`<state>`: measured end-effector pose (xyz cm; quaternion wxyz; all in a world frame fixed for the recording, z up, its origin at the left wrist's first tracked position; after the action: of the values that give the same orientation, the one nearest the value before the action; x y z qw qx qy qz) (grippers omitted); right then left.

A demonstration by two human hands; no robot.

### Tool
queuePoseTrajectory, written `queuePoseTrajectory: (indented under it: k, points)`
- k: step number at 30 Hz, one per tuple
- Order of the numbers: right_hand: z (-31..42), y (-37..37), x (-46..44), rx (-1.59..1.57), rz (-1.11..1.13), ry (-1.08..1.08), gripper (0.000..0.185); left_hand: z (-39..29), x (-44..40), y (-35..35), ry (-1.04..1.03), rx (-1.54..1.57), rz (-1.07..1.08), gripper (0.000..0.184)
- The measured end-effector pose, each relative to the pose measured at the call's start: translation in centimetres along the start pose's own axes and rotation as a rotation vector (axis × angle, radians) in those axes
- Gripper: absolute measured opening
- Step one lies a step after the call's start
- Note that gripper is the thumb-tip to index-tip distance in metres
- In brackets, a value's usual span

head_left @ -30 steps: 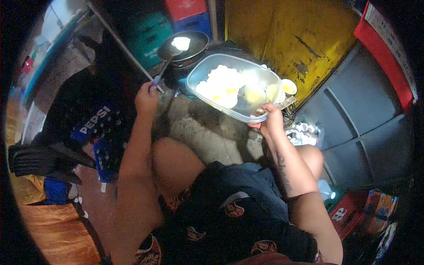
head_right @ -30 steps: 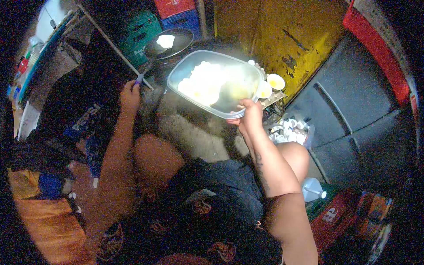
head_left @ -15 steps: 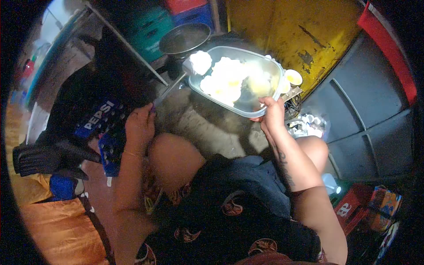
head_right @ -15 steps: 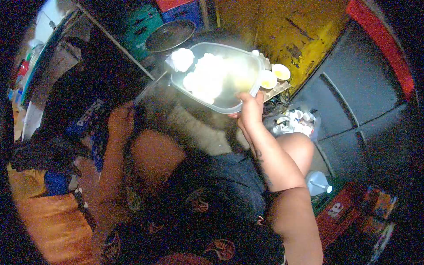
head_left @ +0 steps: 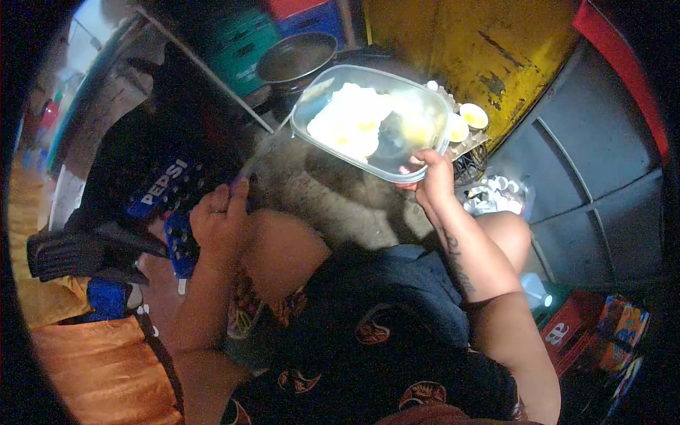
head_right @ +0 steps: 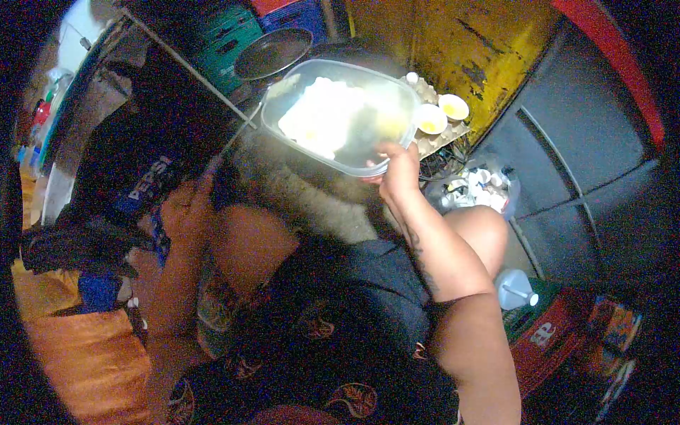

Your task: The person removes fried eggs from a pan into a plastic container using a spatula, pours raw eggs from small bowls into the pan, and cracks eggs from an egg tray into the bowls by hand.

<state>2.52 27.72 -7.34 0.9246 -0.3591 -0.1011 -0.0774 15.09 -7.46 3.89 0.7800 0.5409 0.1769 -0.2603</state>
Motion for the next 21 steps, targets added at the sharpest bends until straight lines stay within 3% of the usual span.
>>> queuePoseTrajectory:
  k: [2, 5, 10, 11, 12, 13, 15, 18, 21]
  points:
    - [-0.1, 0.0, 0.1, -0.014, -0.014, -0.018, 0.035, -0.3, -0.7, 1.8, 0.211, 0.183, 0.185, 0.026]
    - [-0.1, 0.4, 0.2, -0.044, 0.09, -0.08, 0.028, -0.1, -0.2, 1.2, 0.086, 0.019, -0.092, 0.024]
    - [-0.2, 3.2, -1.2, -0.102, 0.089, -0.189, 0.028, -0.3, 0.9, 0.5, 0.551, 0.668, -0.044, 0.027]
    - [0.1, 3.9, -1.8, -0.118, 0.143, -0.211, 0.028, -0.9, 1.2, 0.4, 0.671, 0.817, -0.026, 0.028]
    - [1.6, 1.5, 0.3, -0.065, 0.002, -0.221, 0.032, -1.6, 2.1, 0.0, 0.844, 0.951, 0.019, 0.028]
    - [2.1, 1.4, 0.4, -0.002, 0.018, -0.193, 0.04, -2.3, 3.1, -0.7, 1.015, 1.094, 0.045, 0.028]
    - [1.8, 2.5, -1.6, 0.003, 0.062, -0.248, 0.048, -3.6, 4.2, -1.0, 0.973, 1.2, 0.0, 0.028]
    - [2.0, 4.3, -4.9, -0.089, 0.18, -0.443, 0.046, -6.9, 5.8, -1.1, 1.017, 1.215, -0.067, 0.029]
    - [2.3, 7.2, -8.6, -0.072, 0.323, -0.499, 0.045, -11.0, 7.3, -1.7, 1.01, 1.109, -0.142, 0.031]
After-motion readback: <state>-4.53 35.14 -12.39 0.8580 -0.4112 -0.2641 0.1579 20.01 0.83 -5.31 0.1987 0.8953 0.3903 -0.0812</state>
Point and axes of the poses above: each hand's wrist, its own x-axis away from the middle knuckle, its own y-axis out of the back of the hand, z = x × y, the point moved 2 cm from there along -x, towards the middle knuckle, and after that the axes turned 7 degrees about -x, right-handed, at the moved point
